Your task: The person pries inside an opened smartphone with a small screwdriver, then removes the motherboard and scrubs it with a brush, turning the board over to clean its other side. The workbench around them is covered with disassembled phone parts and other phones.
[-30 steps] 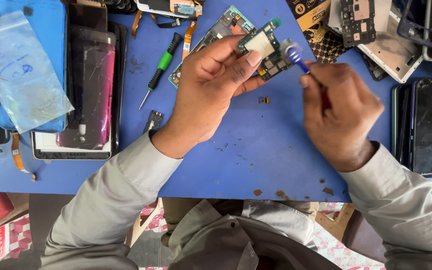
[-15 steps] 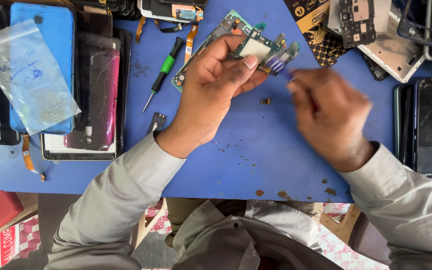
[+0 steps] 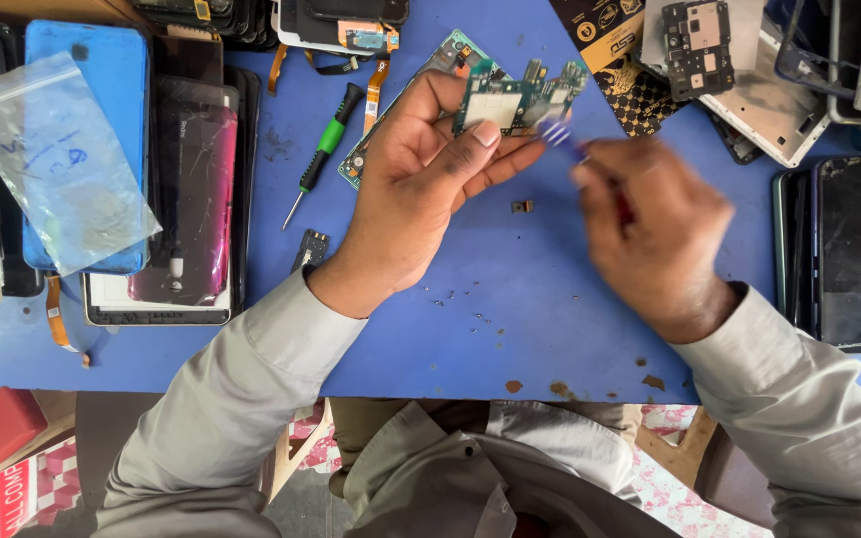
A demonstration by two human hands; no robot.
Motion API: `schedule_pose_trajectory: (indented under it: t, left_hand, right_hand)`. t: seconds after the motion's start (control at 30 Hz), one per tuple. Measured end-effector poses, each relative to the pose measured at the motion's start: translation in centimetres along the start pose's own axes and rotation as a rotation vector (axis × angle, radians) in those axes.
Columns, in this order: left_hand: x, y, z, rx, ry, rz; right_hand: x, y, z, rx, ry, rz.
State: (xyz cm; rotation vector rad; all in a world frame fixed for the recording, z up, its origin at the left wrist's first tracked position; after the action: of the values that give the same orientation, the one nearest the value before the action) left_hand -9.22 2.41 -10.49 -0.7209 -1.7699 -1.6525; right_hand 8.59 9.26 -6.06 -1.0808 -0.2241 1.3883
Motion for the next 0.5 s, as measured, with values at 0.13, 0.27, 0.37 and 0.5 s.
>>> schedule_pose_trajectory:
  t: [0.13, 0.27, 0.37, 0.5]
  left_hand:
    - [-0.19, -0.02, -0.02, 0.043, -0.039, 0.011]
    - [0.26, 0.20, -0.11, -0.007, 0.002, -0.058]
    - [0.40, 0.33, -0.26, -0.016, 0.001, -0.068]
    - [0.65, 0.10, -0.48, -0.021, 0.008, -0.044]
  right_hand:
    - [-0.35, 0.30, -0.29, -0.050, -0.081, 0.041]
    - [0.29, -0.21, -0.44, 0.005, -0.011, -0.025]
    - [-0.01, -0.36, -0.43, 0.038, 0.009, -0.021]
    - [-0.64, -0.52, 0.03, 0.084, -0.008, -0.009]
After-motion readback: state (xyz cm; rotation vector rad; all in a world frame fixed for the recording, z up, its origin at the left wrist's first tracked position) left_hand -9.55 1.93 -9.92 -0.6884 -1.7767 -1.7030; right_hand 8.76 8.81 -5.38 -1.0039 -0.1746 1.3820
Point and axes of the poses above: each hand's wrist, its own z-axis towards the middle knuckle, its own y-axis out of the palm, x = y × z, the point moved 5 cm from there along z, towards the middle knuckle, and after that the axes turned 9 degrees about -y, right-handed, at the moved point
